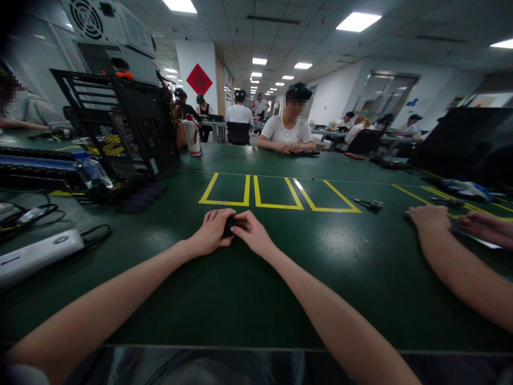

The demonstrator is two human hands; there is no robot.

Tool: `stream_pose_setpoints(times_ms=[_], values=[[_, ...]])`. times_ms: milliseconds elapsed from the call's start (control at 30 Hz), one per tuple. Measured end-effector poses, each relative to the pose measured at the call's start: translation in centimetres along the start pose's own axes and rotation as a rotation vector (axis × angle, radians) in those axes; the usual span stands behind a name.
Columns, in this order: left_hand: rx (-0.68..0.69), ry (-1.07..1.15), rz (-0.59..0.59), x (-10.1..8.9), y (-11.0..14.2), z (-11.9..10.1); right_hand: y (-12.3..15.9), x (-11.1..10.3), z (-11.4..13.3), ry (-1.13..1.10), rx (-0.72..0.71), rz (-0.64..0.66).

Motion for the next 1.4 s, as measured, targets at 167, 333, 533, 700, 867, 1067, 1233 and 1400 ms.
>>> stream_pose_setpoints(times_ms=[167, 333, 533, 700, 867, 1067, 1233, 1400], values=[[-0.004, -0.004, 0.004, 0.04, 0.03, 0.05, -0.02, -0.24, 0.07, 0.045, 0.035, 0.036], [-0.005, -0.024, 0.005, 0.22, 0.03, 0.09, 0.08, -0.06, -0.02, -0.053, 0.003, 0.050], [0.012, -0.033, -0.008, 0.29, 0.04, 0.18, 0.01, 0.05, 0.00, 0.032, -0.020, -0.015], [0.010, -0.034, -0.005, 0.24, 0.03, 0.19, 0.07, -0.14, 0.42, 0.071, 0.011, 0.020], [0.003, -0.025, 0.007, 0.13, 0.04, 0.12, 0.30, -0.02, 0.54, 0.040, -0.013, 0.026], [0.007, -0.017, -0.002, 0.08, 0.03, 0.10, 0.13, -0.07, 0.40, 0.074, -0.042, -0.012], [0.003, -0.025, -0.002, 0.21, 0.01, 0.11, 0.03, -0.16, 0.22, 0.055, 0.024, 0.023], [0.001, -0.014, -0.001, 0.19, 0.08, 0.20, 0.22, -0.06, 0.01, 0.018, -0.005, 0.029]])
Point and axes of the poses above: each hand's wrist, its own y-axis away from the middle knuckle, its own x-axis out of the palm, z = x × y, the point moved 2 cm from there along -y, towards the middle knuckle, and after that the axes turned 4 degrees about -z, right-handed, at the moved point
